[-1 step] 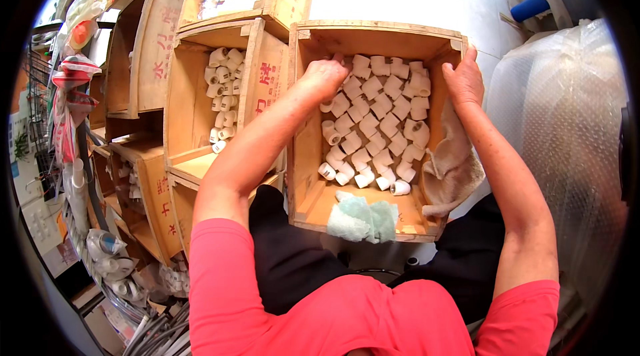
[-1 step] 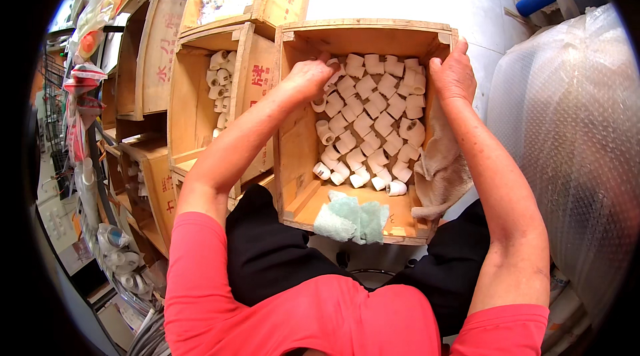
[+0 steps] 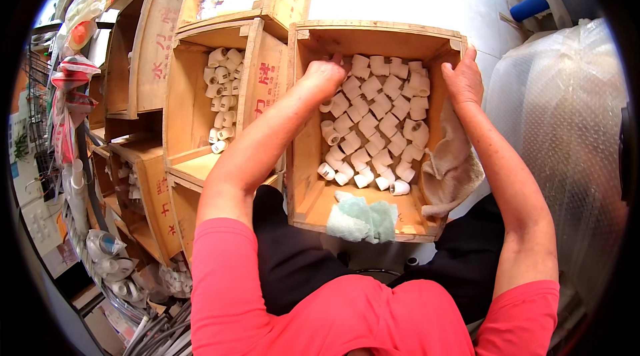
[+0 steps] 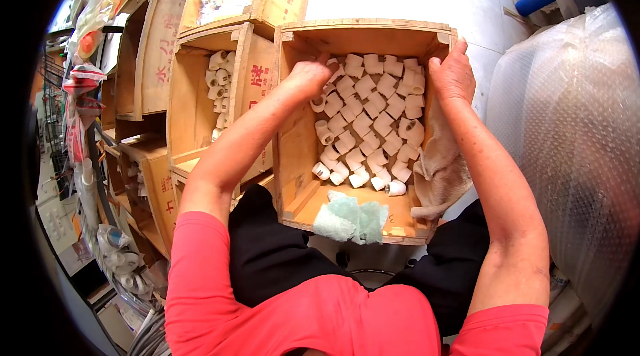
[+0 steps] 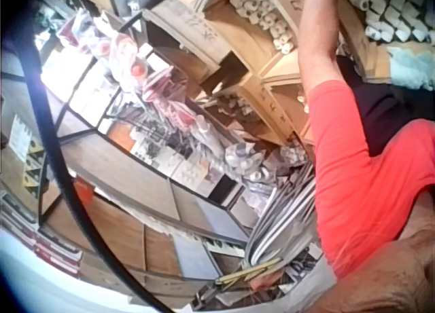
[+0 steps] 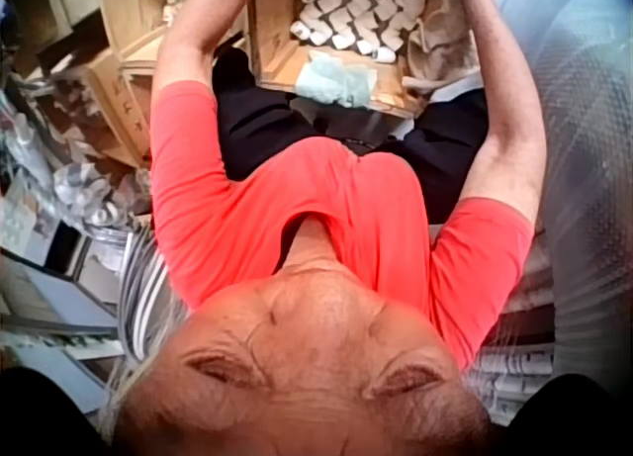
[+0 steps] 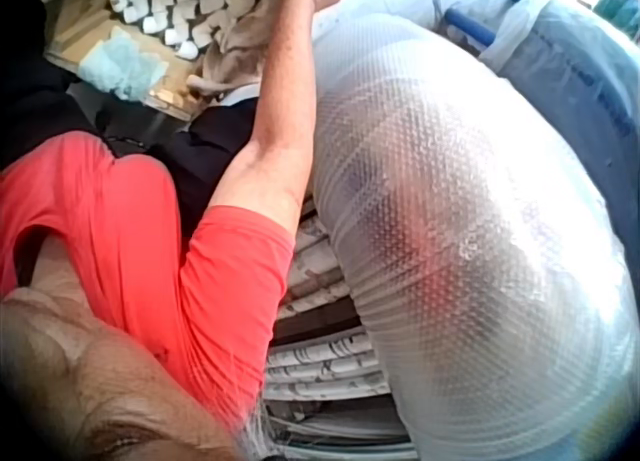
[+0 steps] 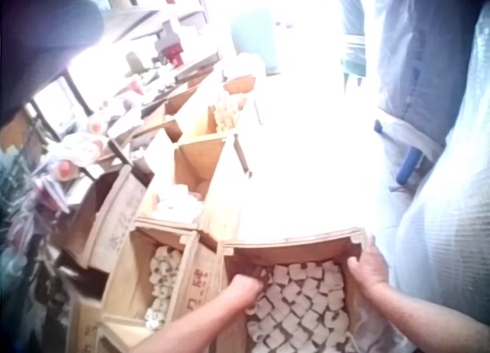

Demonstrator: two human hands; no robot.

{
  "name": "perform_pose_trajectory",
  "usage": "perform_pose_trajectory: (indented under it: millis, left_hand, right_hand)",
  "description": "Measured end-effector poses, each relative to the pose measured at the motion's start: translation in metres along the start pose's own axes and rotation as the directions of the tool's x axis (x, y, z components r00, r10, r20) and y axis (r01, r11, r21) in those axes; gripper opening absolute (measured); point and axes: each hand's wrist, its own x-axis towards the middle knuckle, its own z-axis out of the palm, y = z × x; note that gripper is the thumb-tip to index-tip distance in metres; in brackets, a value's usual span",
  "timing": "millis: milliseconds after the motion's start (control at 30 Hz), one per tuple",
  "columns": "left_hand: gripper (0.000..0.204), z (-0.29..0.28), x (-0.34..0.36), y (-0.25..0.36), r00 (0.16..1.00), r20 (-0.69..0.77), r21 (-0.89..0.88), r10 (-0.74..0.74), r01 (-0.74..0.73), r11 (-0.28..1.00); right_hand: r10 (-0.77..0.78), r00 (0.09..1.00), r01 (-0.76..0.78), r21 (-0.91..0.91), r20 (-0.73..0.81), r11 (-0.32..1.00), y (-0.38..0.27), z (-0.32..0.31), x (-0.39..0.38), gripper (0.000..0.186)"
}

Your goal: The person transfers small white plastic parts from a wooden crate on the left to a wooden crate on the right. They pick up the parts one by one with their left hand and place them into the second crate, occasionally adjusting the pile.

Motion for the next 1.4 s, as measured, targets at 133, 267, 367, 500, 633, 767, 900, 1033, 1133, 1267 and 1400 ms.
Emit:
perform_pose_trajectory:
  millis: [133, 267, 367, 500, 633, 767, 900, 1033, 1133, 1267, 1400]
  left_hand:
    - [0.045, 0.043, 0.029, -0.002, 0.991, -0.129, 0.191, -0.030, 0.054, 0.980]
    - [0.037, 0.051, 0.038, 0.006, 0.996, -0.008, 0.338, -0.085, 0.083, 0.937]
    - [0.036, 0.056, 0.039, 0.004, 0.996, 0.021, 0.341, -0.087, 0.075, 0.937]
    - [0.036, 0.058, 0.035, 0.001, 0.995, 0.014, 0.325, -0.097, 0.087, 0.942]
    - [0.031, 0.046, 0.025, 0.005, 0.990, -0.126, 0.283, -0.055, 0.089, 0.955]
    - [0.046, -0.030, -0.010, 0.008, 0.995, 0.093, -0.308, -0.020, 0.048, 0.950]
    - [0.043, -0.076, -0.070, -0.042, 0.971, -0.056, -0.878, 0.233, -0.159, 0.452]
    - [0.034, -0.114, -0.148, -0.109, 0.985, -0.170, -0.956, -0.004, -0.164, 0.243]
    - [0.032, -0.072, -0.175, -0.168, 0.920, -0.232, -0.973, -0.316, -0.225, 0.059]
    - [0.037, 0.024, -0.184, -0.211, 0.702, -0.028, -0.965, -0.711, -0.205, -0.165]
    - [0.045, 0.149, -0.188, -0.245, 0.445, 0.365, -0.924, -0.818, 0.061, -0.379]
  right_hand:
    - [-0.008, 1.000, 0.008, -0.007, 0.010, 1.000, -0.001, -0.006, -0.003, 0.066]
    - [0.003, 1.000, -0.003, -0.017, 0.009, 1.000, 0.000, -0.004, -0.002, 0.065]
    - [0.006, 1.000, -0.006, -0.016, 0.002, 1.000, -0.002, -0.005, -0.002, 0.065]
    - [-0.007, 1.000, 0.007, -0.013, -0.012, 1.000, -0.002, -0.002, -0.003, 0.064]
    - [-0.045, 0.998, 0.045, -0.004, -0.046, 0.999, 0.005, 0.003, 0.001, 0.063]
    - [-0.035, 0.997, 0.032, -0.043, -0.067, 0.999, 0.011, 0.003, 0.003, 0.063]
    - [-0.062, 0.995, 0.058, -0.049, -0.072, 0.997, 0.008, 0.008, 0.001, 0.063]
    - [-0.075, 0.995, 0.073, -0.038, -0.068, 0.997, 0.008, 0.009, 0.003, 0.061]
    - [-0.089, 0.992, 0.086, -0.042, -0.087, 0.995, 0.013, 0.009, 0.005, 0.061]
    - [-0.089, 0.992, 0.085, -0.050, -0.091, 0.995, 0.013, 0.012, 0.005, 0.061]
    - [-0.116, 0.987, 0.110, -0.057, -0.107, 0.992, 0.015, 0.016, 0.005, 0.060]
